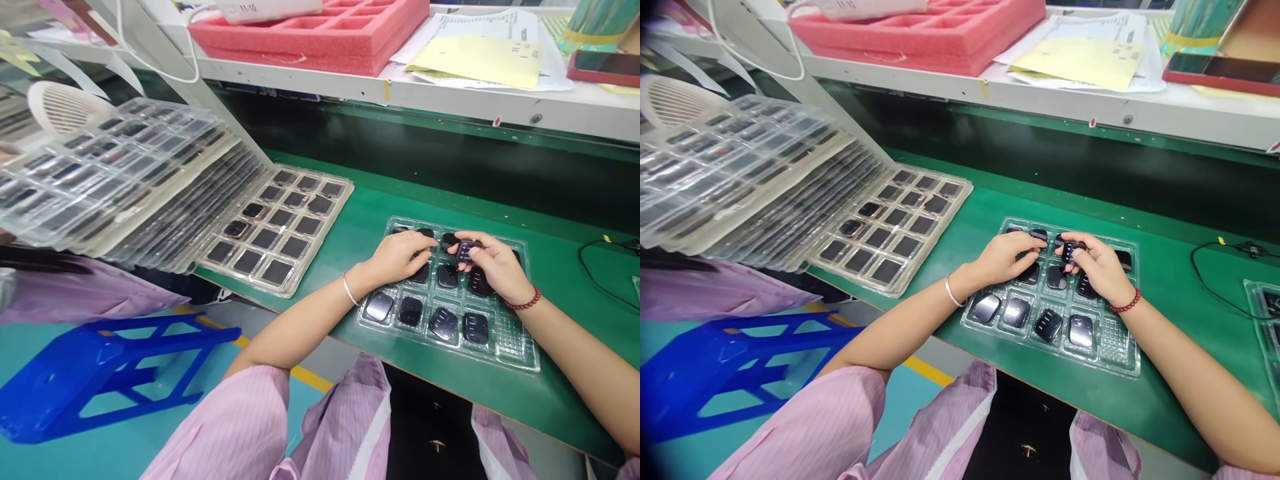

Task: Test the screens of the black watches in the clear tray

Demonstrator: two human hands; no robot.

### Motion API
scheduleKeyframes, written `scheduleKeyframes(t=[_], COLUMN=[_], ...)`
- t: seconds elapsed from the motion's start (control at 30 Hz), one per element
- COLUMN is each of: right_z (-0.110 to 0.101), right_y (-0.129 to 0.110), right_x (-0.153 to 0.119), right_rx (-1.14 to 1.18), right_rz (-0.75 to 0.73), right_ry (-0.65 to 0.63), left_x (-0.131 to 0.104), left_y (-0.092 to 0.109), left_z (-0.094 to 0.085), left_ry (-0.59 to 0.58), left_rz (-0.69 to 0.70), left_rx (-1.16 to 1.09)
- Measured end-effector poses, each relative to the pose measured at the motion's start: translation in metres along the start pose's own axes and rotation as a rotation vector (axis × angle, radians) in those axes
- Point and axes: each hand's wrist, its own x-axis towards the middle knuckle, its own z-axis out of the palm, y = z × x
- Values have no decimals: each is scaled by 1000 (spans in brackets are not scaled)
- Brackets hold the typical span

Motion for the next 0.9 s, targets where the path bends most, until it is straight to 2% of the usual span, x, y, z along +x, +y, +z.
scheduleKeyframes(t=[0.13, 0.33, 0.43, 0.63, 0.9], right_z=[1, -1, 0, 0, 0], right_y=[0, -2, -1, 4, -1], right_x=[0, 0, 1, 0, 2], right_rx=[-49, 40, -23, -48, -10], right_rz=[-17, 1, -8, -74, 5], right_ry=[-3, -12, -5, -37, -5], left_x=[0, 0, 0, 0, 0], left_y=[0, 0, -1, -1, -1], left_z=[0, 0, 1, 1, 1], left_ry=[-7, -18, -2, -7, -11], left_rz=[7, -1, -3, -1, -13], left_rx=[-2, 4, -1, 1, -20])
